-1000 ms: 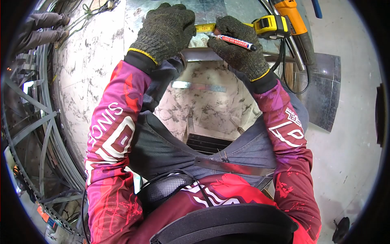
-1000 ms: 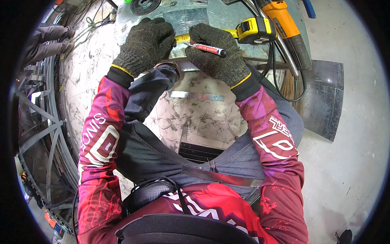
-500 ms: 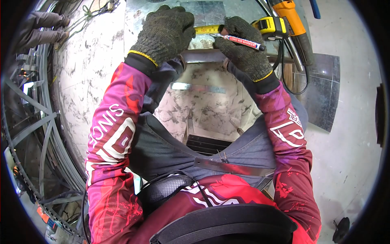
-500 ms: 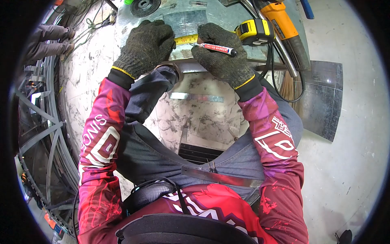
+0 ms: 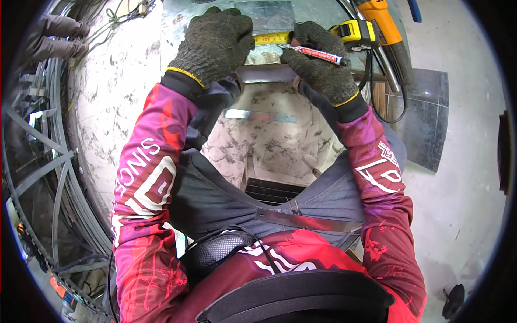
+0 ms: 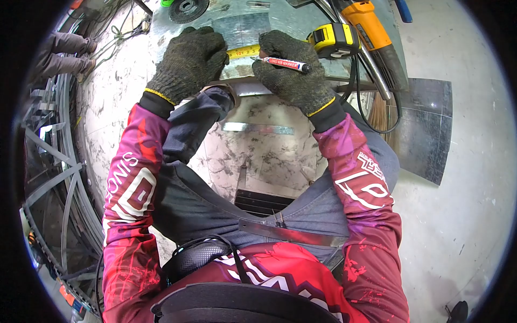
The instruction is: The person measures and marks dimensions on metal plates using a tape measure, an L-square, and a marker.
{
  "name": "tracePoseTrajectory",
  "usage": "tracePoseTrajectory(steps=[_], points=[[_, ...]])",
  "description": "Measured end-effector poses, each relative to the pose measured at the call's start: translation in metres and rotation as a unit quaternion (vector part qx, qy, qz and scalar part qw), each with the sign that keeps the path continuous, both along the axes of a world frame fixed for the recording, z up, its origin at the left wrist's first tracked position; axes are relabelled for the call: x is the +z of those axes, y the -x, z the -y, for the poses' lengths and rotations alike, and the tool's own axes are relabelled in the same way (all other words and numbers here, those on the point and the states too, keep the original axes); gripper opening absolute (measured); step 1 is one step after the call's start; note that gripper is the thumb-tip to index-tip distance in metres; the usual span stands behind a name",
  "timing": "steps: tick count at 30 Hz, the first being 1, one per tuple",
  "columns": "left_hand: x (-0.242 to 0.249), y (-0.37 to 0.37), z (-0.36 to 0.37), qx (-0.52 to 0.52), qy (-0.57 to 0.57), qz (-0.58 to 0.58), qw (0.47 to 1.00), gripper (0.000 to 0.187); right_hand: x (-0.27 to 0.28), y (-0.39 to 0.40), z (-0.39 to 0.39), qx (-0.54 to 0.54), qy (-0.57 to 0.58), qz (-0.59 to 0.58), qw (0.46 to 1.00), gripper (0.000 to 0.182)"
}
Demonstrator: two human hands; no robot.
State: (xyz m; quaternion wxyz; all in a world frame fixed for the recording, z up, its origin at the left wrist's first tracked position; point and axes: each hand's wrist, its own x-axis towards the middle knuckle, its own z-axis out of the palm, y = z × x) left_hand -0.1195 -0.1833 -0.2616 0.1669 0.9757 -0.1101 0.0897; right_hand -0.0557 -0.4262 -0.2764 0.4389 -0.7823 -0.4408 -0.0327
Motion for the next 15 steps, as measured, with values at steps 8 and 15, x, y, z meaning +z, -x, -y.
tracePoseTrajectory(steps=[8, 15], points=[[-0.003, 0.0, -0.001, 0.001, 0.005, 0.017, 1.0, 0.019, -0.005, -0.005, 0.0, 0.017, 0.016, 0.11, 0.994, 0.042], [-0.003, 0.0, -0.001, -0.002, 0.01, 0.018, 1.0, 0.018, -0.001, -0.002, 0.0, -0.001, 0.035, 0.014, 0.999, 0.042]])
